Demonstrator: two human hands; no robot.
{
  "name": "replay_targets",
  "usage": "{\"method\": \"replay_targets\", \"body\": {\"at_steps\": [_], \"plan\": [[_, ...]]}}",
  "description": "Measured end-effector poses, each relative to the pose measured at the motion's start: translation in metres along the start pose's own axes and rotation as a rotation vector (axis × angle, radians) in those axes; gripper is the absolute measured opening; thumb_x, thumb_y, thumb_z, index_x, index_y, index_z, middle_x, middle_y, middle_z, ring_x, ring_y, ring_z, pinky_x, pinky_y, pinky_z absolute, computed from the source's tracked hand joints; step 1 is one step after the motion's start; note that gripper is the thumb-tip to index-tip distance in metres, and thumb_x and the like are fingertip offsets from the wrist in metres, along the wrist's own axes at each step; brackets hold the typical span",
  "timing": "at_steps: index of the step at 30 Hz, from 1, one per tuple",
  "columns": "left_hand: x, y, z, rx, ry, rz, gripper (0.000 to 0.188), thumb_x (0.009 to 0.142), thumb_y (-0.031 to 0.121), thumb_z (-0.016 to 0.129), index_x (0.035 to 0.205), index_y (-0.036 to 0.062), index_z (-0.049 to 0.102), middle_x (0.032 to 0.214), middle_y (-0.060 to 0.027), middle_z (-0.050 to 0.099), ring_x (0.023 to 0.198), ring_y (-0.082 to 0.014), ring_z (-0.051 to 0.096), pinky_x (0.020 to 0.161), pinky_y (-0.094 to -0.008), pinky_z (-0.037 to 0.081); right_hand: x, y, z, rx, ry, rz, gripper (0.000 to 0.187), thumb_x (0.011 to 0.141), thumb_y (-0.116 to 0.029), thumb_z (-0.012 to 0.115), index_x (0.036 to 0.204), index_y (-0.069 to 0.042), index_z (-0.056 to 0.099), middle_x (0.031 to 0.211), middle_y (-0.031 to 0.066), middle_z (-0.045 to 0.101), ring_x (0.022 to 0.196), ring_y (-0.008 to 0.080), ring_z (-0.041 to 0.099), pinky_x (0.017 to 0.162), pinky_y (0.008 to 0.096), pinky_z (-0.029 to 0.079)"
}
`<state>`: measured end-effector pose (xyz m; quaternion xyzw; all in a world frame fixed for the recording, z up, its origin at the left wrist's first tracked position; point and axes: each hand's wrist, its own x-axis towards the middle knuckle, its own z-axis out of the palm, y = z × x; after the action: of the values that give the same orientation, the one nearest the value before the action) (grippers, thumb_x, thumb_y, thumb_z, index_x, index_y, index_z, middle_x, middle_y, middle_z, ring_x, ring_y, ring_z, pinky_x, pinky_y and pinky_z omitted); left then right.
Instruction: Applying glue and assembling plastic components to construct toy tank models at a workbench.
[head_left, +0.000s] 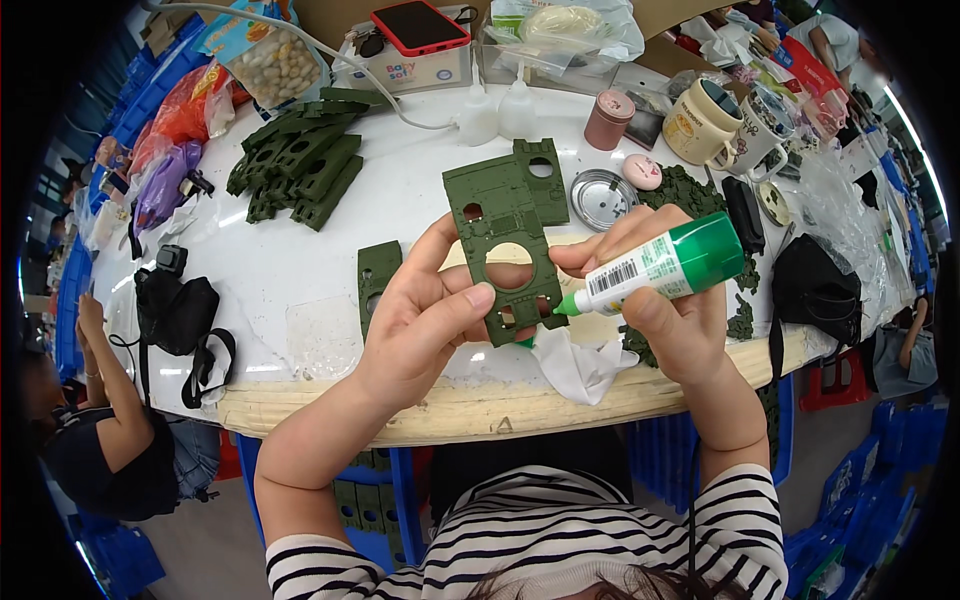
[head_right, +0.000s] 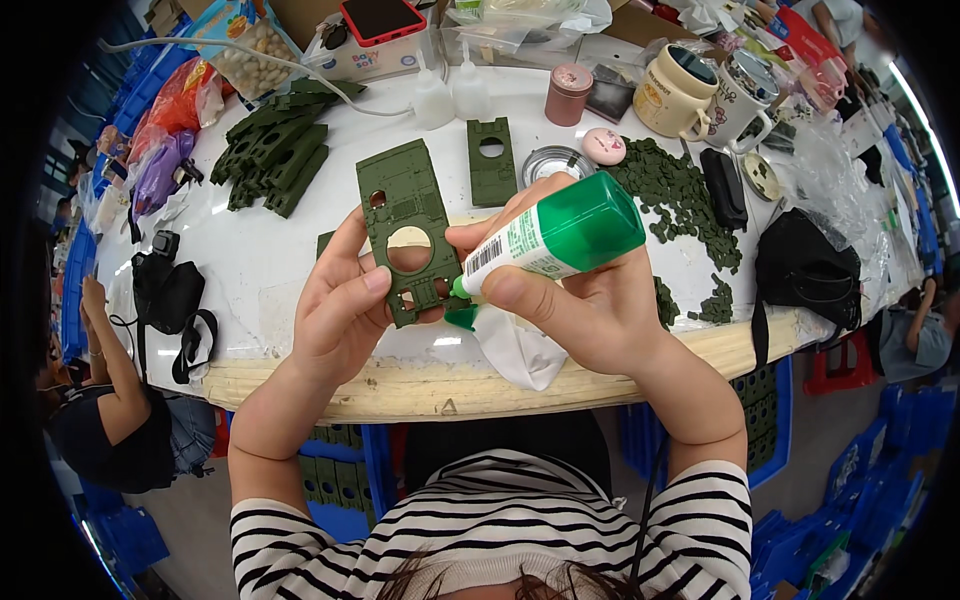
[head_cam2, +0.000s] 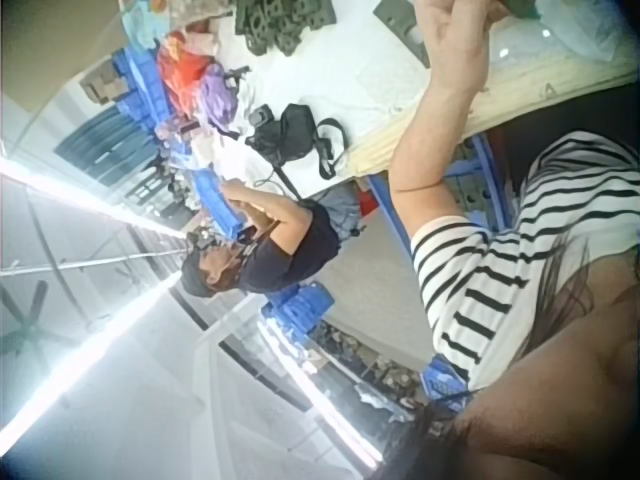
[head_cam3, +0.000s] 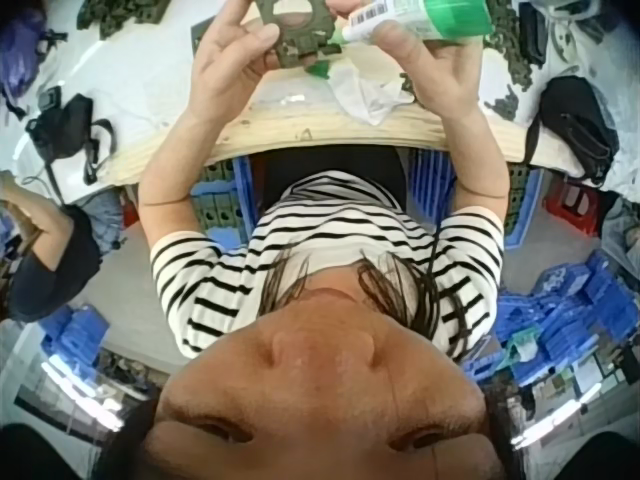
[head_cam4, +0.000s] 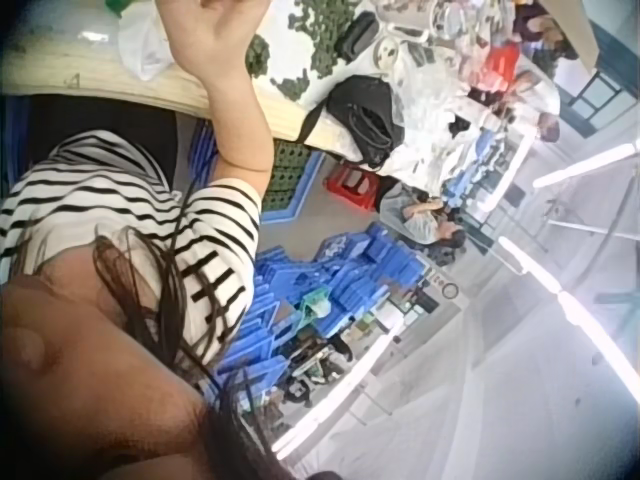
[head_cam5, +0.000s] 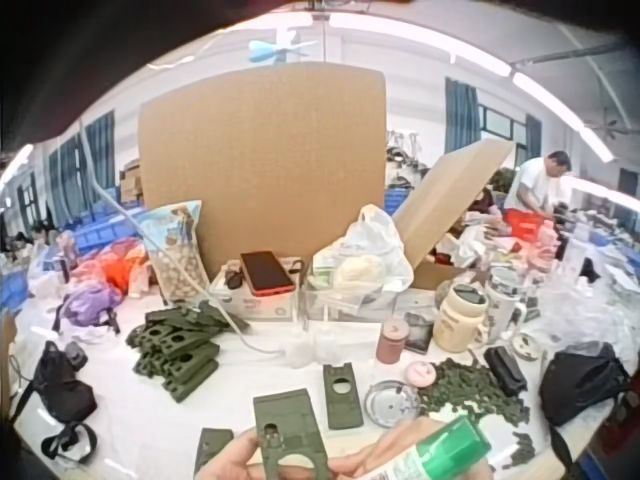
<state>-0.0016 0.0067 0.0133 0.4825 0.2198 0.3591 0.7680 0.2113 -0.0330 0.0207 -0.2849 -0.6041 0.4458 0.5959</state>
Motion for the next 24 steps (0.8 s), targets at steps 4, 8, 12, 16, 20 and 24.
{"method": "replay_targets", "body": {"at_steps": [4,8,12,16,20,24], "plan": [[-0.0001,0.0005,0.0003,0.000,0.001,0.000,0.064,0.089,0.010,0.046,0.144,0.0028,0.012,0.114,-0.0204,0.059,0.104,-0.0277,0.061,0.085,-0.0390,0.052,0.0004,0.0002,0.0006,-0.013,-0.001,-0.012,0.024,0.082,-0.011,0.068,0.100,0.004,0.061,0.094,0.0115,0.062,0.085,0.0153,0.060,0.077,0.0277,0.049],[0.0000,0.0001,0.0001,0.010,0.004,-0.001,0.064,0.089,0.010,0.045,0.144,0.0027,0.012,0.115,-0.0205,0.059,0.105,-0.0276,0.061,0.085,-0.0384,0.052,0.0002,0.0005,0.0001,-0.025,-0.006,-0.018,0.024,0.082,-0.011,0.068,0.100,0.004,0.061,0.095,0.0120,0.062,0.087,0.0162,0.061,0.079,0.0289,0.049],[-0.0004,0.0000,0.0000,0.017,0.001,0.001,0.064,0.089,0.010,0.045,0.144,0.0027,0.012,0.115,-0.0204,0.059,0.105,-0.0275,0.060,0.085,-0.0380,0.052,-0.0002,-0.0008,0.0014,-0.008,-0.003,-0.005,0.024,0.082,-0.011,0.068,0.099,0.003,0.061,0.097,0.0125,0.062,0.090,0.0171,0.061,0.080,0.0300,0.049],[0.0002,0.0002,-0.0001,0.002,-0.006,0.000,0.064,0.089,0.010,0.045,0.144,0.0029,0.012,0.114,-0.0205,0.059,0.105,-0.0275,0.060,0.085,-0.0381,0.052,0.0001,-0.0007,0.0002,-0.029,-0.009,-0.011,0.024,0.082,-0.011,0.069,0.099,0.003,0.061,0.097,0.0127,0.062,0.090,0.0173,0.061,0.080,0.0302,0.049],[0.0009,-0.0006,0.0002,-0.009,-0.006,0.001,0.064,0.089,0.009,0.046,0.144,0.0031,0.013,0.115,-0.0206,0.059,0.105,-0.0276,0.060,0.085,-0.0385,0.052,-0.0001,-0.0009,-0.0012,-0.082,-0.009,0.000,0.027,0.083,-0.020,0.067,0.097,0.002,0.058,0.094,0.0128,0.060,0.091,0.0213,0.061,0.081,0.0342,0.050],[-0.0001,-0.0019,-0.0009,-0.021,-0.003,0.019,0.064,0.090,0.009,0.046,0.144,0.0031,0.013,0.114,-0.0204,0.059,0.104,-0.0280,0.061,0.085,-0.0395,0.052,0.0026,-0.0025,-0.0024,-0.092,0.043,0.042,0.039,0.089,-0.038,0.058,0.095,0.000,0.050,0.085,0.0127,0.057,0.090,0.0277,0.063,0.082,0.0405,0.052]]}}
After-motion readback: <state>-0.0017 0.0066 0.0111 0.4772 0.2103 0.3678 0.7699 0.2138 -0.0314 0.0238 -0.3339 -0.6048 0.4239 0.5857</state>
